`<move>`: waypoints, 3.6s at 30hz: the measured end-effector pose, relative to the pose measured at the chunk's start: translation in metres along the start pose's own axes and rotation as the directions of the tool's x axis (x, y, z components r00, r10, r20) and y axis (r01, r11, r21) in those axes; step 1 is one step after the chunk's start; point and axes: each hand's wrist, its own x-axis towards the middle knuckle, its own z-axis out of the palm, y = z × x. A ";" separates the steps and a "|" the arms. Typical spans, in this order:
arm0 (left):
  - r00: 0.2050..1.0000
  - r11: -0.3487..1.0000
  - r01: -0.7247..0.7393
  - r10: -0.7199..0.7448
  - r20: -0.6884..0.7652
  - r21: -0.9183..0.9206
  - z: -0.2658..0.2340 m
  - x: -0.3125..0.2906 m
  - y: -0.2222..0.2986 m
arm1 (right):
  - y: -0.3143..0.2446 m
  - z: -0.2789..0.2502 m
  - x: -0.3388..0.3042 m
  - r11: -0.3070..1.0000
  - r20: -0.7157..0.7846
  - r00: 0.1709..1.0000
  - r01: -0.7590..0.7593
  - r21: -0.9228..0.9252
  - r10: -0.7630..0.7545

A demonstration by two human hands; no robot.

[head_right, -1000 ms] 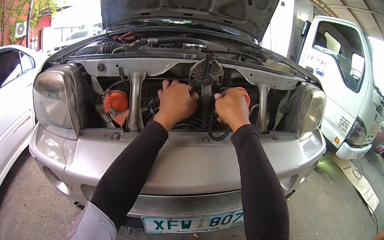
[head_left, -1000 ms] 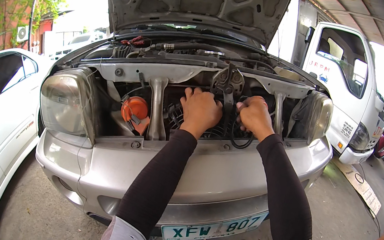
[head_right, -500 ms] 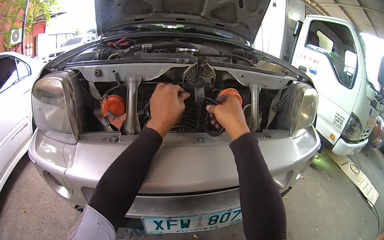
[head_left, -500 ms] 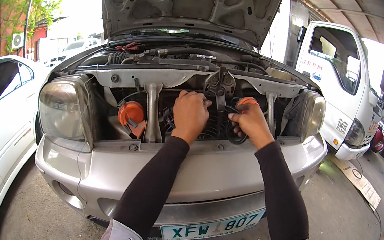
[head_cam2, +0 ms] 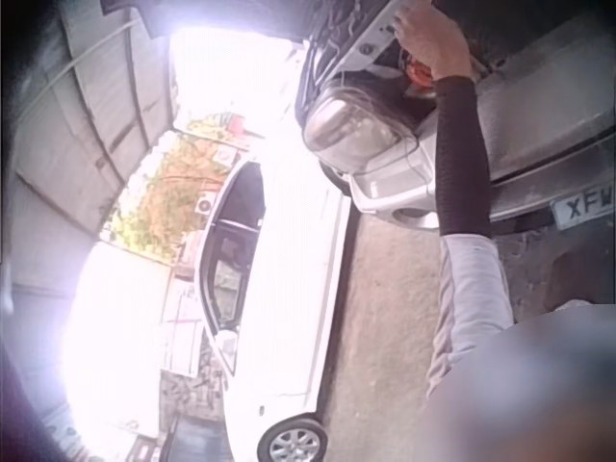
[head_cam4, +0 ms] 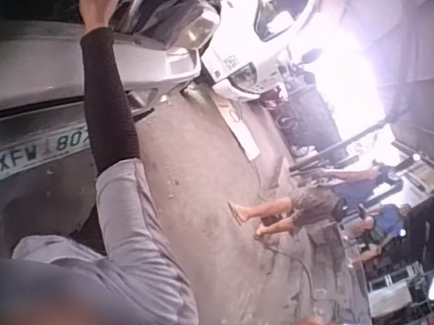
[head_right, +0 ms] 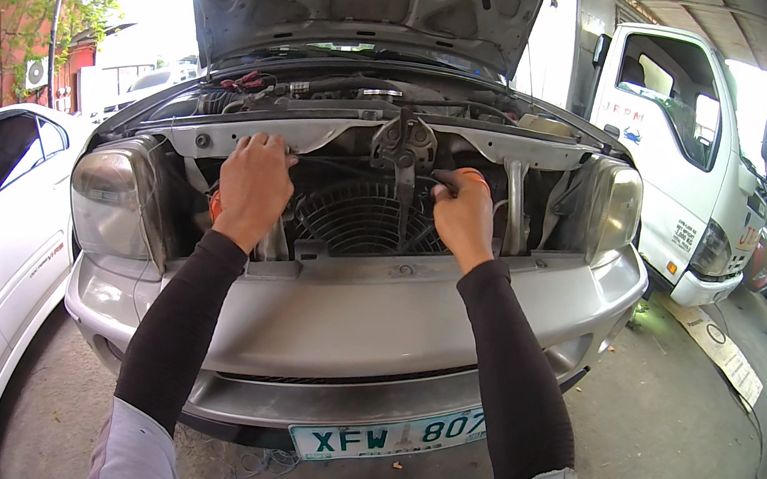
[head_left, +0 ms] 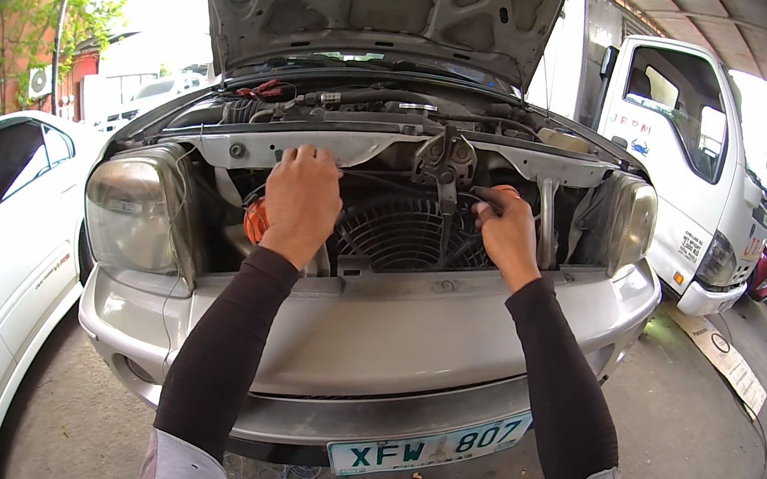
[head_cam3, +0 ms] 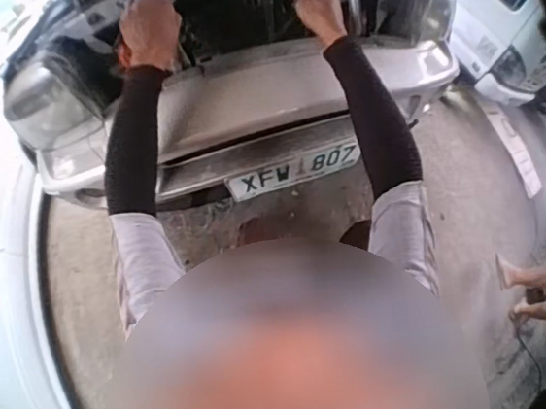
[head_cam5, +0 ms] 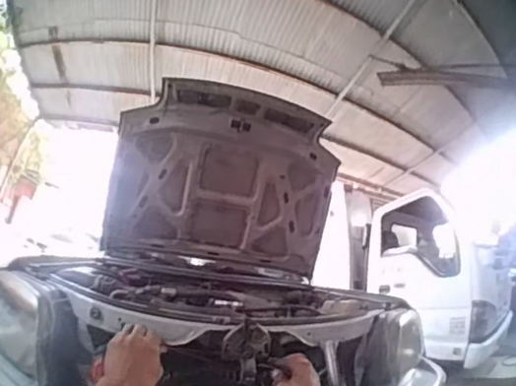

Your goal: The person prepares and installs a wiring harness into the front of a silver car with the hood open. They strip wire ends, route the harness through the grille area, and secure it with zip ties.

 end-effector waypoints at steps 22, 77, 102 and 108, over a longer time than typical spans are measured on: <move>0.926 0.925 0.337 -0.359 -0.113 -0.176 -0.048 -0.055 -0.045 | 0.027 0.031 -0.030 0.982 -0.187 0.971 0.123 -0.140 -0.149; 0.973 0.959 0.200 -0.170 0.157 -0.201 -0.021 -0.026 -0.077 | -0.099 0.138 0.005 0.527 0.274 0.818 0.545 -0.652 -0.507; 0.970 0.994 0.095 -0.104 0.218 0.049 0.000 -0.039 -0.052 | -0.112 0.141 0.020 0.930 0.494 0.868 0.217 -0.298 -0.044; 0.973 0.988 0.152 -0.148 0.178 -0.010 0.008 -0.035 -0.047 | -0.105 0.144 0.019 0.951 0.478 0.877 0.184 -0.246 -0.046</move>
